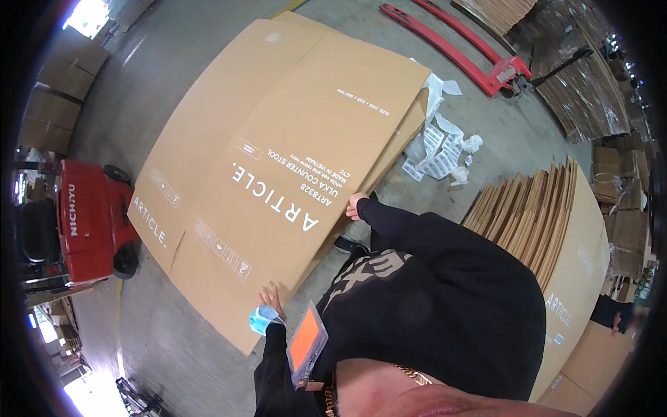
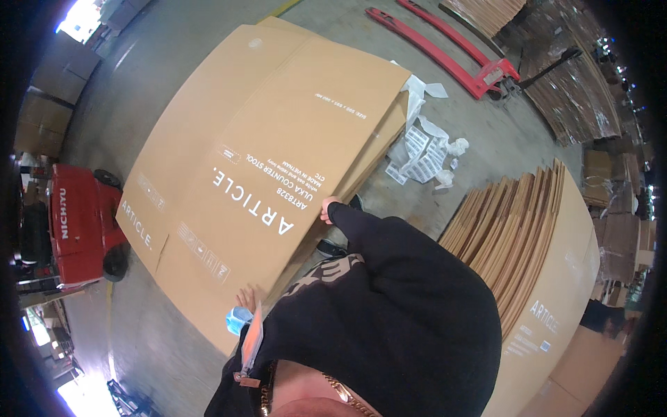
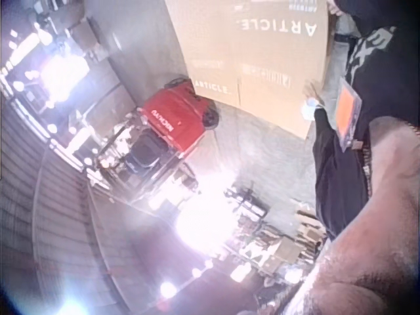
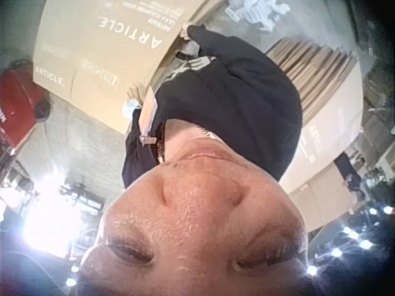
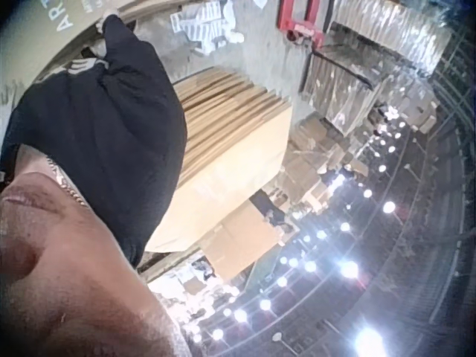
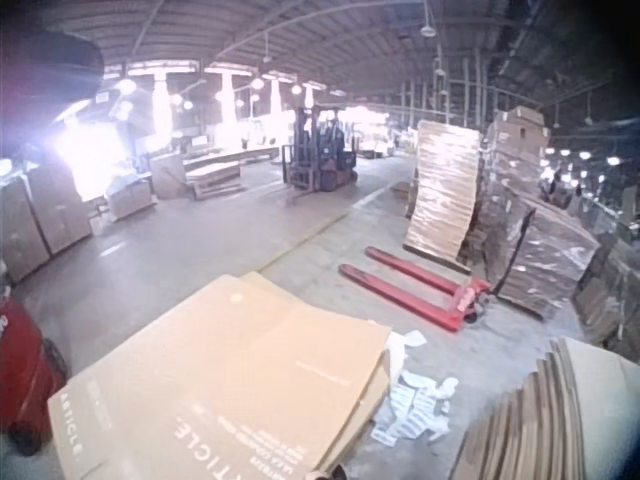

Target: The person repeatedly picks up barcode labels, peels them from backing sheets, and sticks them onto large flat-packed cardboard boxes. They then lift each labeled box and place it on a growing stack nearby.

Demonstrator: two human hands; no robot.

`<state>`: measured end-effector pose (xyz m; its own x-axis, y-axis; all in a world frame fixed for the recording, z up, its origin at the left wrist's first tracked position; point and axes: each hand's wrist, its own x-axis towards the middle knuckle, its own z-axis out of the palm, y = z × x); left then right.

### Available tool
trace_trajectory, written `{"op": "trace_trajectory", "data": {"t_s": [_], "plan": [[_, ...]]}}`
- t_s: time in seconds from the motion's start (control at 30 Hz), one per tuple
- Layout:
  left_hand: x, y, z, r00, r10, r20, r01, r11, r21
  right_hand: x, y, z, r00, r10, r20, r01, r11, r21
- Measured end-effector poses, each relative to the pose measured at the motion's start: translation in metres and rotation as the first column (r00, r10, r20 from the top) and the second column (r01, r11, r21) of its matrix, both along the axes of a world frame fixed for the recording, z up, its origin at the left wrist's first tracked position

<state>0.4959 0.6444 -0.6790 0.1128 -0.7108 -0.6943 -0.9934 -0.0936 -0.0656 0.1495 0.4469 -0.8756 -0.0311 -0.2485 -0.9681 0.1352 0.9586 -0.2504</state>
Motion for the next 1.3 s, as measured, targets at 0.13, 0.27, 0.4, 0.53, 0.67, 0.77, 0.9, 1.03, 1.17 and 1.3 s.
{"op": "trace_trajectory", "data": {"t_s": [0.13,0.27,0.4,0.53,0.67,0.77,0.9,1.03,1.17,1.3], "plan": [[-0.011,-0.040,0.014,0.996,0.039,0.080,-0.055,0.979,0.198,-0.013,0.000,0.023,0.958,0.287,0.007,-0.287,0.958,0.016],[-0.062,-0.081,0.000,0.956,0.081,-0.282,-0.054,0.993,0.101,-0.070,-0.007,0.045,0.950,0.306,0.057,-0.304,0.952,-0.030],[-0.127,-0.106,-0.031,0.823,0.011,-0.568,-0.167,0.961,-0.222,-0.130,0.002,0.052,0.933,0.359,-0.040,-0.360,0.931,-0.056],[-0.222,-0.152,-0.063,0.733,0.033,-0.679,-0.052,0.999,-0.008,-0.233,0.059,0.030,0.974,-0.218,-0.057,0.216,0.976,-0.029],[-0.280,-0.202,-0.090,0.704,-0.103,-0.703,0.070,0.995,-0.076,-0.285,0.069,0.017,0.890,-0.450,-0.067,0.452,0.892,0.012],[-0.344,-0.236,-0.111,0.682,-0.116,-0.722,0.098,0.993,-0.067,-0.321,0.078,-0.003,0.893,-0.446,-0.062,0.449,0.891,0.057],[-0.454,-0.283,-0.156,0.630,-0.058,-0.775,0.058,0.998,-0.027,-0.378,0.061,-0.056,0.837,-0.541,-0.082,0.533,0.840,-0.106],[-0.598,-0.330,-0.242,0.569,0.068,-0.819,0.023,0.995,0.098,-0.479,0.003,-0.123,0.848,-0.458,-0.267,0.334,0.853,-0.402],[-0.725,-0.378,-0.315,0.476,0.131,-0.870,-0.282,0.959,-0.010,-0.567,-0.080,-0.156,0.798,-0.402,-0.449,0.033,0.773,-0.634],[-0.811,-0.411,-0.354,0.326,0.164,-0.931,-0.248,0.965,0.084,-0.651,-0.182,-0.156,0.786,-0.380,-0.487,-0.287,0.474,-0.833]]}}
